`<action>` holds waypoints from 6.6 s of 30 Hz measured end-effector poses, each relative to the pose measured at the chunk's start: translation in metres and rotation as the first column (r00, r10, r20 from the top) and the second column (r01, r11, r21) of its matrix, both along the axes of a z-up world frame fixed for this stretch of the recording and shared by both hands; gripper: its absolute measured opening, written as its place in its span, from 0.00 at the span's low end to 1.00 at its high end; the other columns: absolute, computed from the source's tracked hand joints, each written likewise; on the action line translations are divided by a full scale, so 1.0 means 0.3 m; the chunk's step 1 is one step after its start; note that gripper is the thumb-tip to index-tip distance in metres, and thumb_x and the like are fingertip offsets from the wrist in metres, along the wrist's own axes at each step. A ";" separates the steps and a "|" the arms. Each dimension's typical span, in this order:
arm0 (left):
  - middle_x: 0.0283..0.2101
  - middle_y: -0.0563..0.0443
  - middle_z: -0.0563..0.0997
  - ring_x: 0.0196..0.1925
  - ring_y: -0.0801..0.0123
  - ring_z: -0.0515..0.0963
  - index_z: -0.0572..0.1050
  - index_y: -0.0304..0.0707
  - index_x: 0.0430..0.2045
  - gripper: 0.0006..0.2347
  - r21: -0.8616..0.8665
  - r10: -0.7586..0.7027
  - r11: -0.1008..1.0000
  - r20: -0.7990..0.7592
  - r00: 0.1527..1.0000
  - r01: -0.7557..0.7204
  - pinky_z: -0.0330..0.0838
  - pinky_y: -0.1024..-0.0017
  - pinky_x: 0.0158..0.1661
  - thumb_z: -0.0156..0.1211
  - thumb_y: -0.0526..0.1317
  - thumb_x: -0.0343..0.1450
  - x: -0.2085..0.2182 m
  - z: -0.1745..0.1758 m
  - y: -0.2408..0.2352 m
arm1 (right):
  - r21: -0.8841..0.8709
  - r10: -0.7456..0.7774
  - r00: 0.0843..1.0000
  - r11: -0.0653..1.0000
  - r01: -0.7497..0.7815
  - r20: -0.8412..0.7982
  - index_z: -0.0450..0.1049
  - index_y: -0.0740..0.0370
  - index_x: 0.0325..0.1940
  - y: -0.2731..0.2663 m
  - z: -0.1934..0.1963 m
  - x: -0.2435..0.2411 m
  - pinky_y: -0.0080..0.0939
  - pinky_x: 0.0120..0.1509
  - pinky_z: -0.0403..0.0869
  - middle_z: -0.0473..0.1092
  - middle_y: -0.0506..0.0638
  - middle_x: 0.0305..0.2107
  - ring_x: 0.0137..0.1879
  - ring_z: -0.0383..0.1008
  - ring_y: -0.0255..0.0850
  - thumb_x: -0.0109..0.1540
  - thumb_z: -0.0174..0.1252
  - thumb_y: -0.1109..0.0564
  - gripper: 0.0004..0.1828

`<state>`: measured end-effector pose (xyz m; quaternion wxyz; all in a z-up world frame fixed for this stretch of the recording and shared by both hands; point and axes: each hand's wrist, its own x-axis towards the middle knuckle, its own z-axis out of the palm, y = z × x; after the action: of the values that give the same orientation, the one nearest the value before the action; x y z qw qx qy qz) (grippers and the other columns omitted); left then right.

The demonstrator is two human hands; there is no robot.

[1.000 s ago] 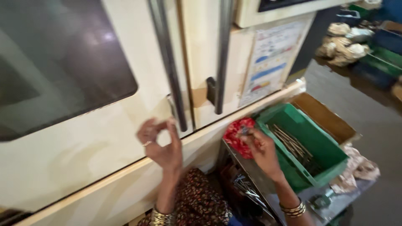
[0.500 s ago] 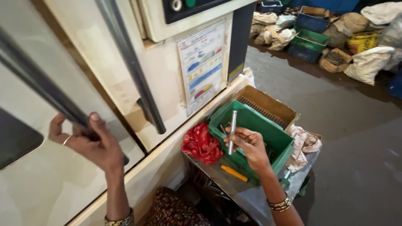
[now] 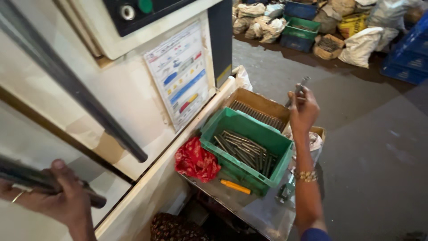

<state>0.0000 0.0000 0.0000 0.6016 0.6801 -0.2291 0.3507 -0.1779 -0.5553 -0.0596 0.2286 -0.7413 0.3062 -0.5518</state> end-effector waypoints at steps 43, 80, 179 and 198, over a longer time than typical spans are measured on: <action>0.37 0.41 0.79 0.38 0.68 0.81 0.70 0.20 0.38 0.10 0.197 0.314 0.928 0.035 0.949 -0.315 0.77 0.71 0.41 0.47 0.33 0.86 0.072 -0.134 0.040 | 0.076 0.074 0.127 0.997 0.011 -0.989 0.83 0.57 0.44 -0.526 -0.553 0.256 0.50 0.53 0.78 0.79 0.58 0.43 0.52 0.80 0.51 0.50 0.74 0.54 0.19; 0.14 0.55 0.60 0.17 0.79 0.59 0.53 0.36 0.56 0.20 -0.153 0.204 0.962 -0.160 0.966 -0.228 0.54 0.82 0.28 0.59 0.31 0.76 -0.010 0.021 -0.056 | 0.632 0.617 0.682 0.720 -0.287 -0.393 0.84 0.62 0.38 -0.239 -0.519 0.898 0.49 0.35 0.78 0.81 0.57 0.29 0.32 0.81 0.47 0.59 0.61 0.56 0.10; 0.69 0.26 0.56 0.71 0.47 0.59 0.41 0.33 0.77 0.40 -0.383 -0.604 0.791 -0.369 0.706 0.477 0.52 0.54 0.71 0.45 0.61 0.76 -0.558 -0.425 -0.136 | 0.569 0.803 0.345 0.010 -0.823 0.486 0.67 0.59 0.53 1.361 -0.350 0.107 0.34 0.47 0.79 0.76 0.45 0.41 0.45 0.79 0.30 0.61 0.65 0.55 0.20; 0.47 0.40 0.74 0.47 0.61 0.74 0.46 0.43 0.73 0.36 -0.020 0.404 0.914 0.162 0.900 -0.406 0.71 0.63 0.48 0.67 0.38 0.75 -0.136 0.239 0.049 | 0.001 0.405 0.488 0.771 -0.637 -0.773 0.47 0.71 0.75 0.944 -0.765 0.502 0.61 0.70 0.65 0.52 0.74 0.68 0.68 0.62 0.67 0.64 0.52 0.31 0.51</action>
<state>-0.0408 0.0148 0.0718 0.4901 0.6861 -0.1336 0.5207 -0.0272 -0.2721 -0.2890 0.1332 -0.9793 0.0461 -0.1451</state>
